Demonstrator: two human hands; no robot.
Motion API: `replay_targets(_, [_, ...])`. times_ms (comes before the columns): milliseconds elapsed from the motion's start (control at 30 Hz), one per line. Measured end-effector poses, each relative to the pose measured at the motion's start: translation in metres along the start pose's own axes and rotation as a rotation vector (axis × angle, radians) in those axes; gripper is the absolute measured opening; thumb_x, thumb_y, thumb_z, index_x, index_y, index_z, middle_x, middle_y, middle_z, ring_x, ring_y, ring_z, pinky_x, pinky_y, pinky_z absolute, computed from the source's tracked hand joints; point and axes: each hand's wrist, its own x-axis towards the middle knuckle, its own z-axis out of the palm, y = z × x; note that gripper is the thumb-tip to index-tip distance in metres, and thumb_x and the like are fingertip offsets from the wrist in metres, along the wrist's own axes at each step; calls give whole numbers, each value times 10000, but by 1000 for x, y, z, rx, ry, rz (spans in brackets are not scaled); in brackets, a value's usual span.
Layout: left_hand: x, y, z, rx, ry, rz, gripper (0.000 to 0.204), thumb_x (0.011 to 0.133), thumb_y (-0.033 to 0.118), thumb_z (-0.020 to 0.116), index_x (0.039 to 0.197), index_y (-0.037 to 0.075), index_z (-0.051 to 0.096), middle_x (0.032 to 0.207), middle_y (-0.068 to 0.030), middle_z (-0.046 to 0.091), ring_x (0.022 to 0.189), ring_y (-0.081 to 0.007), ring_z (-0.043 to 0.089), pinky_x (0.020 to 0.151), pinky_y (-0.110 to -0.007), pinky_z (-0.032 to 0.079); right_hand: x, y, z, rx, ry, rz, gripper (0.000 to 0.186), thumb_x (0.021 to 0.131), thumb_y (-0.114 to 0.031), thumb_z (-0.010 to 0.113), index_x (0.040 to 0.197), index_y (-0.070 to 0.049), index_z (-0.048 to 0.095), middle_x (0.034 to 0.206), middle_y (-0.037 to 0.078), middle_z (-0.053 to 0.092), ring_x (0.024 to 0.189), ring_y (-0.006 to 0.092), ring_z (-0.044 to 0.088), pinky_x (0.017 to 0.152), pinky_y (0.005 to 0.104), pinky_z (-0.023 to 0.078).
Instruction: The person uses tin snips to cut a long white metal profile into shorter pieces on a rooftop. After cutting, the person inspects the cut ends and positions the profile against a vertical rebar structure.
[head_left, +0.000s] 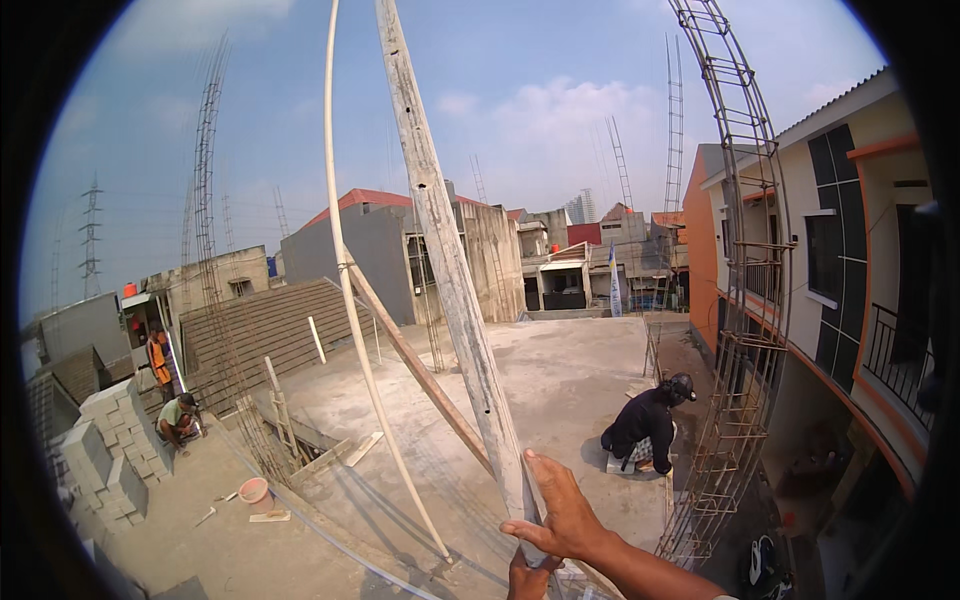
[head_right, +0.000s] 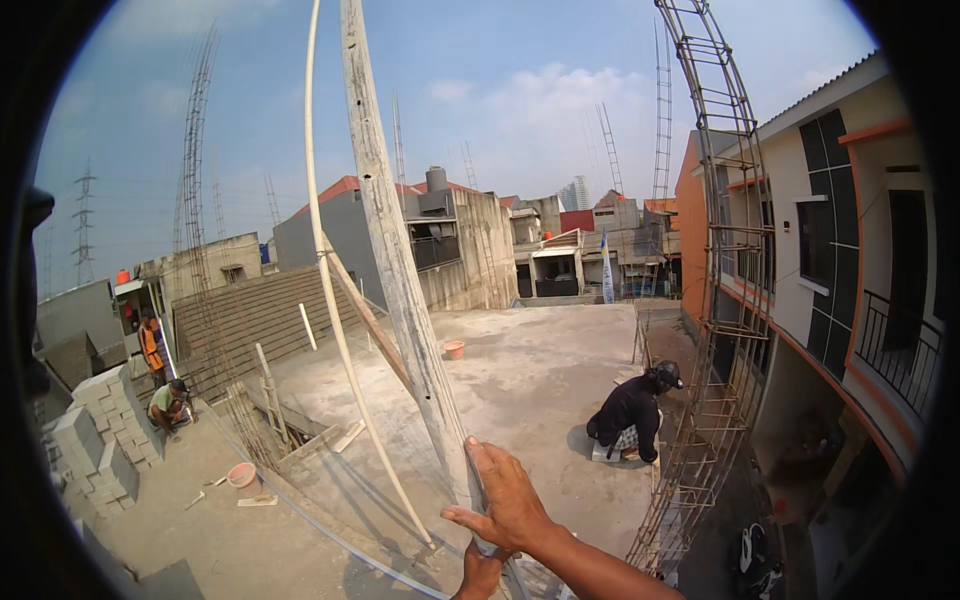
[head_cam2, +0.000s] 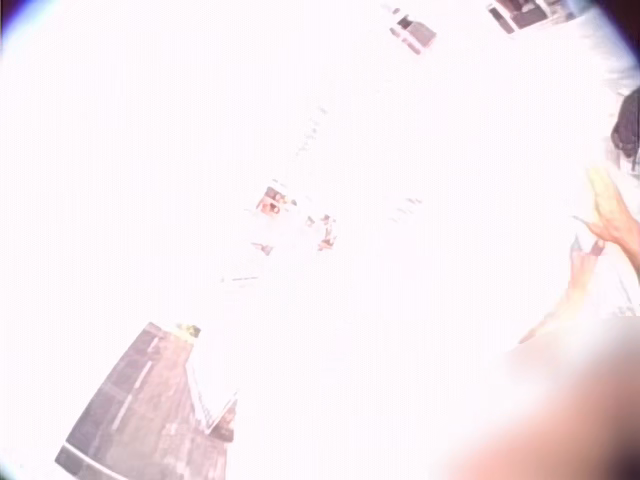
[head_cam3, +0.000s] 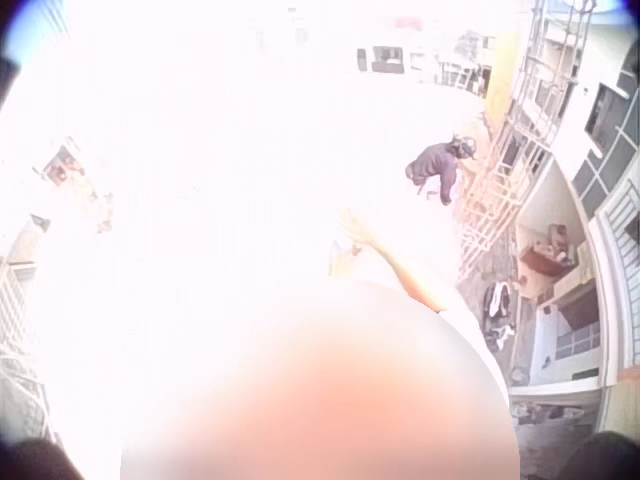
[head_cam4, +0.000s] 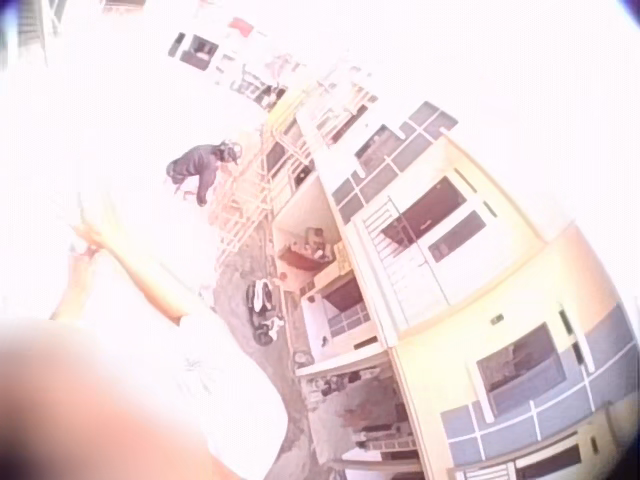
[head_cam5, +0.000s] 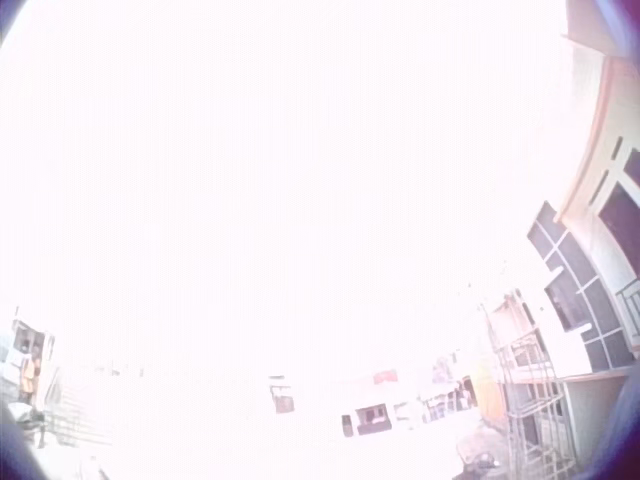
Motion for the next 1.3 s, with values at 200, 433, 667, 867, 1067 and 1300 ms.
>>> replay_targets(200, [-9,100,-63,-167,145,79,501,854,359,728,1142,5,520,770,-82,609,670,-172,618,611,-297,528,-185,-8,66,234,-408,333,855,733,-417,809,1315,53,394,1183,269,526,1034,358,563,897,431,456])
replay_targets(433, [-32,141,-106,178,561,134,659,829,629,626,1057,35,455,744,-98,556,607,-219,603,584,-349,548,-329,-5,97,335,-728,762,643,746,-502,749,998,59,563,889,247,600,800,290,614,722,424,488])
replay_targets(667, [-53,167,-199,-400,527,49,836,730,866,438,877,47,524,648,-95,537,533,-247,573,537,-379,523,-376,-6,115,107,-1092,484,283,908,-457,495,1138,-307,565,693,143,648,590,247,622,705,460,524])
replay_targets(867, [-65,181,-264,-589,404,184,886,725,924,271,767,79,535,550,-77,474,441,-225,474,457,-348,438,-317,-38,114,84,-928,604,453,791,-430,725,892,11,693,736,224,662,660,357,650,644,459,523])
replay_targets(1067, [-77,189,-295,-592,535,166,907,675,961,267,740,95,525,521,-43,429,405,-199,423,425,-328,384,-265,-66,129,-88,-855,523,630,748,-439,755,1144,27,606,946,294,644,897,461,612,781,484,523])
replay_targets(1300, [-89,192,-307,-642,492,254,936,694,954,227,745,82,562,513,-40,437,407,-199,438,422,-335,392,-264,-60,142,-64,-839,468,735,730,-503,754,1238,-6,567,955,291,655,890,433,647,766,479,532])
